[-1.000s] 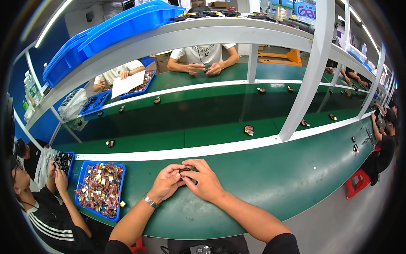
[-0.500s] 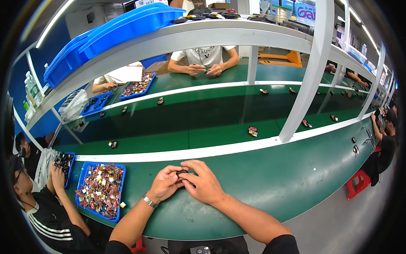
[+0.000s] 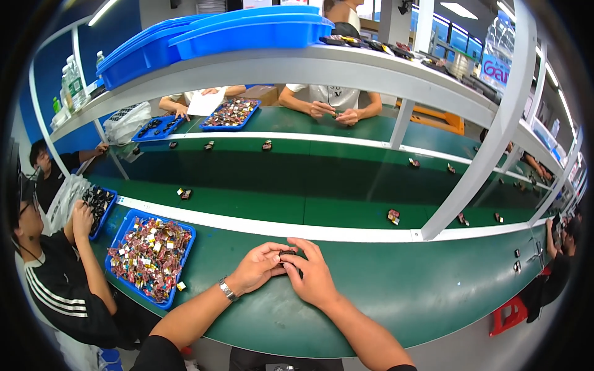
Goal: The person is sitting at a workbench in a factory setting, assembling small electronic or mechanical components and placing them on a conveyor belt.
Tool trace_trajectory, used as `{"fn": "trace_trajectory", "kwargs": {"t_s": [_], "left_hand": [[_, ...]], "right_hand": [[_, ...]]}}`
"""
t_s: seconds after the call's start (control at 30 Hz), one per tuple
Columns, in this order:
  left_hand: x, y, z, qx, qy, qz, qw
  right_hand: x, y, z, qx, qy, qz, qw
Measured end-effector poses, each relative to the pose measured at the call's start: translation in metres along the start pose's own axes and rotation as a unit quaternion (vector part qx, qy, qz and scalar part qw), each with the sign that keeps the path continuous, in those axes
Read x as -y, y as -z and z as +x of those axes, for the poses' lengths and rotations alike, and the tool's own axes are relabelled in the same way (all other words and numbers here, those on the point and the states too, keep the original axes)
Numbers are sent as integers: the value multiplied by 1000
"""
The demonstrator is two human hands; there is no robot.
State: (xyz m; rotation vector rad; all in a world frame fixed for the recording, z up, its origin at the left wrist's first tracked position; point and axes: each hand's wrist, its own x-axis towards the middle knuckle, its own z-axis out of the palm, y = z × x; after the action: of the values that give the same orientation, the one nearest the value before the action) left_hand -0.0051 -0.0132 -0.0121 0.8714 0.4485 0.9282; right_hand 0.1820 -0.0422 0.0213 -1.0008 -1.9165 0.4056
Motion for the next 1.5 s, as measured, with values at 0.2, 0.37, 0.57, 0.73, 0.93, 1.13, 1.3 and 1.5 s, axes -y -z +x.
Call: {"fn": "trace_trajectory", "kwargs": {"t_s": [0.2,0.37,0.57,0.73,0.93,1.13,1.3,1.5], "left_hand": [[0,6,-4,0,3,-15,1000],[-2,-1,-1,-10,20,-10,1000],[-1,0,-1,-22,24,-5,999],[1,0,0,-22,30,-1,999],[-1,-2,-1,-29,37,10,999],[-2,-9,-1,-62,21,97,993],[-2,-14,-3,-85,-6,112,990],[3,-12,-3,-100,-9,166,981]], "right_hand": [[0,1,7,-65,82,-56,993],[0,1,6,-68,96,-126,985],[8,-1,7,-52,83,-132,986],[3,-5,4,-61,68,-152,984],[3,-8,3,-74,44,-152,985],[7,-9,4,-71,58,-155,984],[3,-8,6,-69,-9,-30,997],[-5,-11,3,-65,-90,89,990]]}}
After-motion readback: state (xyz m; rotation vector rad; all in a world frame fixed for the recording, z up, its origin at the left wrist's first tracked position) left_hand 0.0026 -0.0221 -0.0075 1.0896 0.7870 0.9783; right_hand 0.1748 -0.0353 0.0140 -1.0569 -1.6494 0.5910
